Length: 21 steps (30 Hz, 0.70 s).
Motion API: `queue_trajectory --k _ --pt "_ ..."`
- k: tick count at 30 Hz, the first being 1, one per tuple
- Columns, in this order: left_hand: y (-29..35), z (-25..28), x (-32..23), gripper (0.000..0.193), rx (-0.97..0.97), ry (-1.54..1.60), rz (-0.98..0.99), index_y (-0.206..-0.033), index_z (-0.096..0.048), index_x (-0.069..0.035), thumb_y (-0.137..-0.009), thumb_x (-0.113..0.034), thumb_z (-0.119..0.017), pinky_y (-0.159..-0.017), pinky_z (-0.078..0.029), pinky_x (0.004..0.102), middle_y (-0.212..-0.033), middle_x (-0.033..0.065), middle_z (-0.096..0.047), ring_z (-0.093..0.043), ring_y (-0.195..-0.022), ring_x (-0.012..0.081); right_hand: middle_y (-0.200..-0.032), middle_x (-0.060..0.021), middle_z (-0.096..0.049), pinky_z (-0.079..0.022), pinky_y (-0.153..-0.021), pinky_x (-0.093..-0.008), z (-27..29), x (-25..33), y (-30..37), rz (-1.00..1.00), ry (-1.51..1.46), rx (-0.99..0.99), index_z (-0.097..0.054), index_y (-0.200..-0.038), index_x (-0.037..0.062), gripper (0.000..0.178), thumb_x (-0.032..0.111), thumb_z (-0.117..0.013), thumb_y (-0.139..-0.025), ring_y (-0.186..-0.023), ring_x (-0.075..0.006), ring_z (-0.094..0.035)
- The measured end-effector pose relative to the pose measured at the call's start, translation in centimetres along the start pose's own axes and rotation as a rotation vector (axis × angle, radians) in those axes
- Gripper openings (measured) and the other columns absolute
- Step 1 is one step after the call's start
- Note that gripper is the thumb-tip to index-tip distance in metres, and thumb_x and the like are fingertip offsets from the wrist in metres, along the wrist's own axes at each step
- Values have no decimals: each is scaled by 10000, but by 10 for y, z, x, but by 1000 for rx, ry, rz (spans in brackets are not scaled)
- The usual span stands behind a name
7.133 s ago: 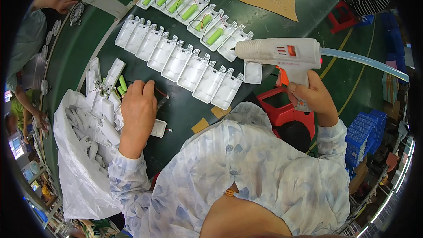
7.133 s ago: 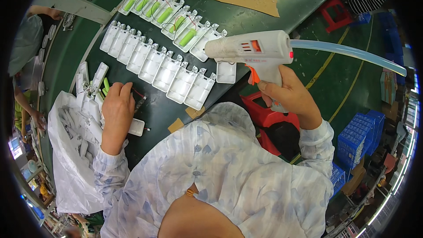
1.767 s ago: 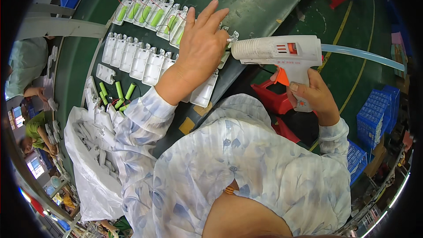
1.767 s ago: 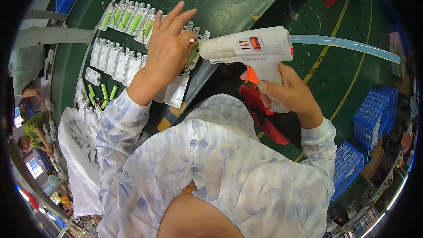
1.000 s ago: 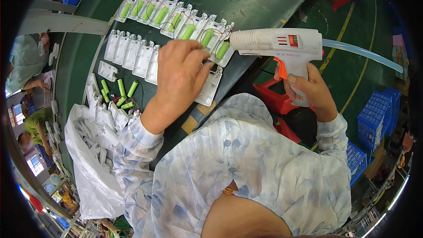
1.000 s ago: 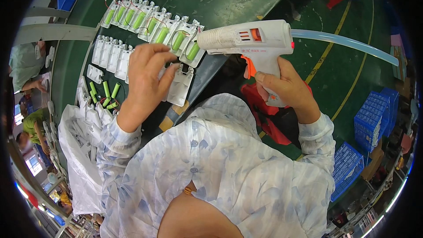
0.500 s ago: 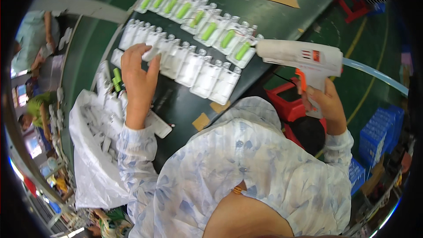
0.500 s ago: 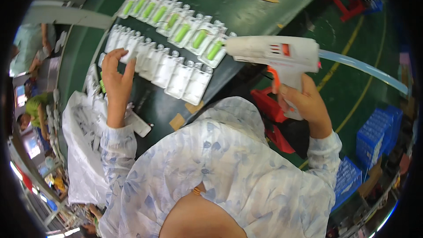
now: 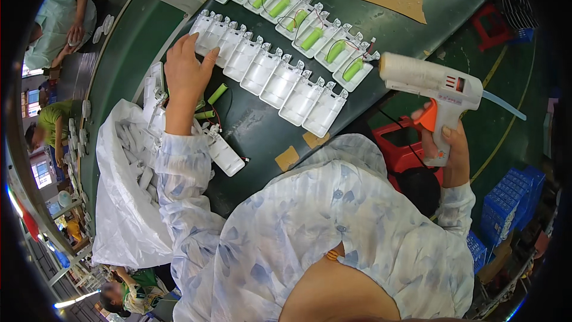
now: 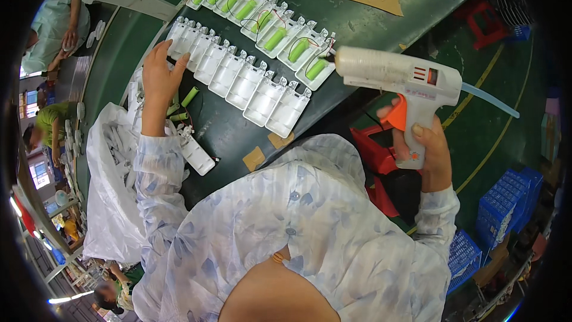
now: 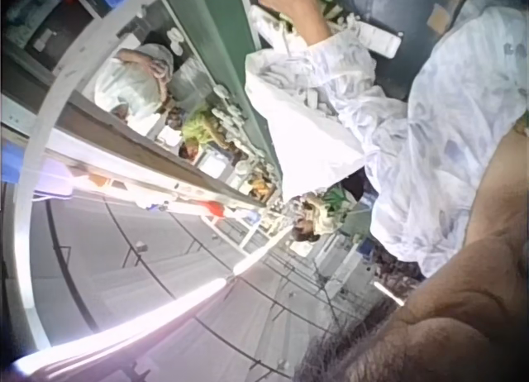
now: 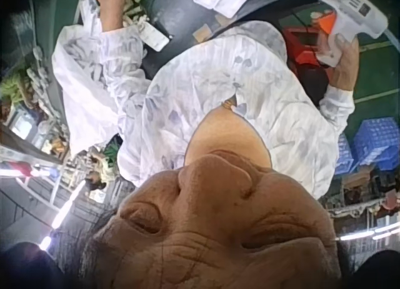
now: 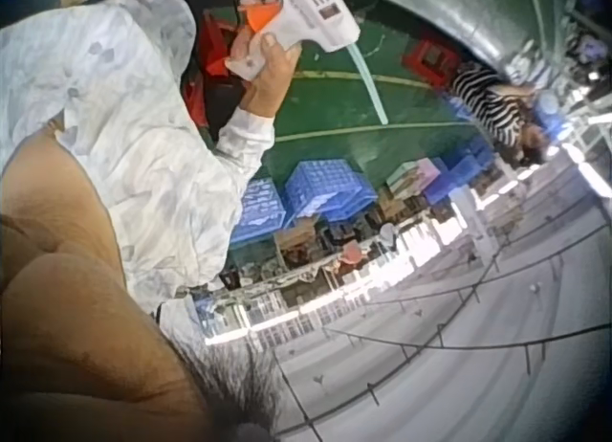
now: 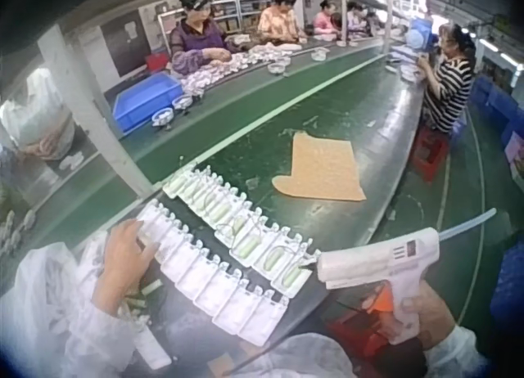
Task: The person empties a bag of white plastic housings onto the table, arranges them in a row, and applies glue to each using a glue gun. They then press a green battery into the glue in each housing by hand.
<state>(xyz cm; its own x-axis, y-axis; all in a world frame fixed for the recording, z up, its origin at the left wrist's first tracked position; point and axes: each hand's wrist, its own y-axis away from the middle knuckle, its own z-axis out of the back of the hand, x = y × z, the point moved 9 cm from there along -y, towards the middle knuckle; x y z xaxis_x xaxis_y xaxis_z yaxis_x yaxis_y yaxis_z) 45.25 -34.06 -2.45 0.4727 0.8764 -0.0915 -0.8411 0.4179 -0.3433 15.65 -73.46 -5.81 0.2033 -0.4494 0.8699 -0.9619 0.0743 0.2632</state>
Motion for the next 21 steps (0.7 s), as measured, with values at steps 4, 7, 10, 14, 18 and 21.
queue_trajectory --k 4,7,10,14,18,21 --pt "-9 -17 15 594 171 -29 89 -1177 -671 -77 -815 -545 -717 -962 -455 463 -1283 126 -630 -564 -1182 326 -1357 -321 -545 -542 -546 -325 -49 -18 -24 44 -163 172 -433 -1383 47 681 313 -718 -824 -627 -239 -674" --pt "-11 -22 9 640 250 6 91 -1173 -672 -76 -786 -582 -730 -965 -449 472 -1283 119 -631 -561 -1188 322 -1387 -366 -497 -597 -749 -392 -87 -51 -28 -69 -270 238 -423 -1401 68 663 318 -698 -852 -939 -366 -722" --pt "-10 -18 8 727 285 43 48 -1188 -671 -72 -728 -628 -760 -984 -439 480 -1300 133 -620 -533 -1233 329 -1426 -397 -434 -552 -918 -505 -122 -69 -29 -114 -245 290 -411 -1423 116 646 353 -685 -888 -1204 -485 -590" --pt "-3 -13 2 858 296 39 -140 -1252 -660 -78 -642 -665 -801 -1054 -399 504 -1384 157 -567 -471 -1325 338 -1479 -353 -406 -465 -1045 -496 -165 -83 -27 -177 -365 316 -435 -1409 148 598 347 -687 -904 -1355 -480 -458" --pt "-2 -14 -1 920 358 38 -177 -1294 -640 -85 -595 -653 -829 -1103 -366 506 -1453 165 -504 -423 -1370 349 -1487 -279 -444 -387 -1119 -512 -190 -97 -31 -154 -344 319 -278 -1522 43 684 224 -576 -934 -1381 -396 -458" --pt "-2 -11 -3 945 362 66 -177 -1301 -629 -62 -574 -623 -850 -1111 -358 526 -1466 167 -488 -409 -1380 351 -1510 -247 -433 -346 -1149 -515 -201 -103 -37 -152 -314 320 -260 -1534 47 669 185 -542 -943 -1413 -362 -425"
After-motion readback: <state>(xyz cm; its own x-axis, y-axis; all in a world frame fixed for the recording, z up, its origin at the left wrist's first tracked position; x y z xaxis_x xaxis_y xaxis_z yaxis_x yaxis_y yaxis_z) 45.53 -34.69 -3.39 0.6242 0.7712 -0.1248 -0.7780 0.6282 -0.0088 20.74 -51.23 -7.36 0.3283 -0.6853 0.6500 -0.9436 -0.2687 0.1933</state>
